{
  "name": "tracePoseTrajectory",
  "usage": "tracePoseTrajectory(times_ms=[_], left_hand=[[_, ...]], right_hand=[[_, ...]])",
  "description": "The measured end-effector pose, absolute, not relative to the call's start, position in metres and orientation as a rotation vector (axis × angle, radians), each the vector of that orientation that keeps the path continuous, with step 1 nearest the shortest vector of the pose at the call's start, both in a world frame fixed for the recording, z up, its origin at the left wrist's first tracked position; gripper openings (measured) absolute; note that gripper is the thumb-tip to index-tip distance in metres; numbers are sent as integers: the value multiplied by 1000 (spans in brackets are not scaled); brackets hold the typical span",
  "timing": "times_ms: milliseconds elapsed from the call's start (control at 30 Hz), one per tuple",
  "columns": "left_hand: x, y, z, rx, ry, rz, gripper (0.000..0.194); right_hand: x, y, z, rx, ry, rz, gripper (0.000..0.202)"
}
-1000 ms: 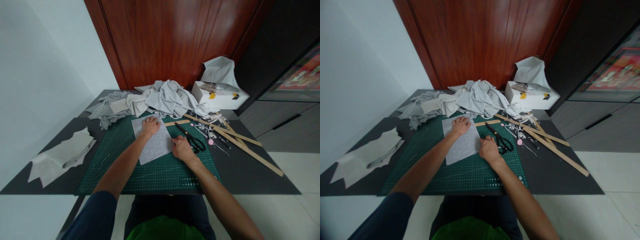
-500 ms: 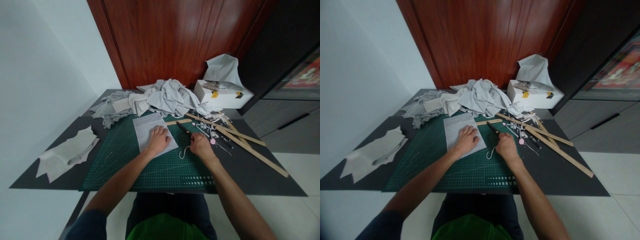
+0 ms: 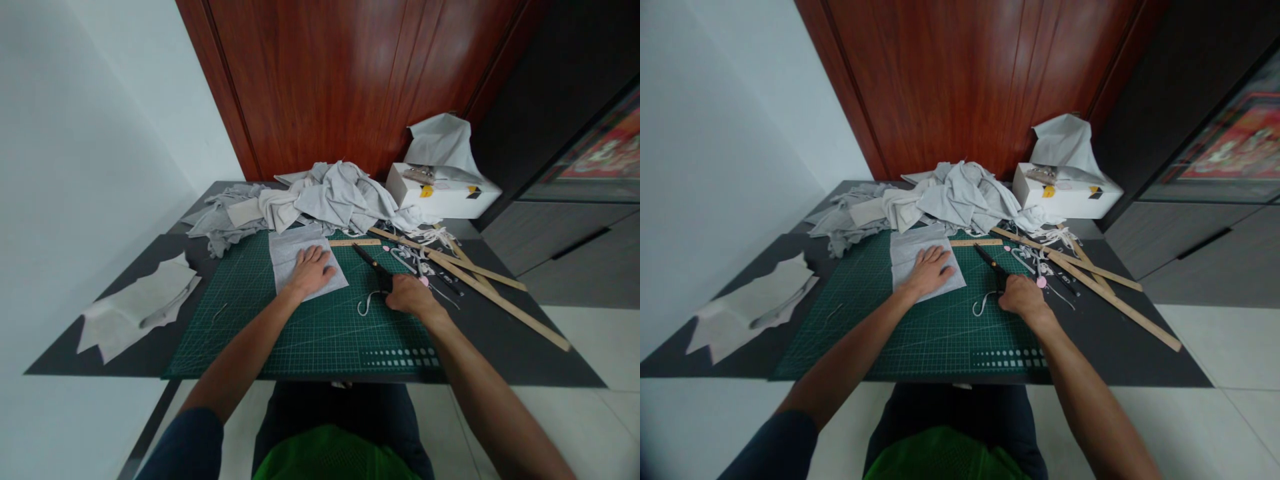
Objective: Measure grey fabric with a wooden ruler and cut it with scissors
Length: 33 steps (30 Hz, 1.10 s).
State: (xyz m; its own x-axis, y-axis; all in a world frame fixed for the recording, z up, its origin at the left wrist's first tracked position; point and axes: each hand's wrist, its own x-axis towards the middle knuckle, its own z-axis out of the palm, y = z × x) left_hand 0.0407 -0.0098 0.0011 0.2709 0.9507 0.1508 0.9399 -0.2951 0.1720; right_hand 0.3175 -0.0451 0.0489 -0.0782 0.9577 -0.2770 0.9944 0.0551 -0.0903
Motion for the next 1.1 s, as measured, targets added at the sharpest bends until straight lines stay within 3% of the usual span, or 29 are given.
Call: tracePoseTrajectory(times_ms=[167,300,433,533,733,867,1100], left_hand=[[49,-28,12,2532,1736,543,12],[54,-37,12,2589,1471,529,9],[53,-38,3,2570,1432,514,5],[53,-37,0,2590,1428,510,8],[52,-33,13,2444,1785,593,20],[49,-28,15,2295,1944,496,14],[41,-22,6,2232,1925,498,17]], right_hand=[[327,-29,57,2029,2140,-747,25],[338,-22,51,2110,2107,-1337,6],[337,-27,40,1976,1940,-2102,3],[329,-34,38,1857,1805,-2423,11],[309,-39,36,1613,1764,-2812,18],[294,-36,25,1480,1713,-2984,30],[279,-43,9,1395,1655,-3009,31]])
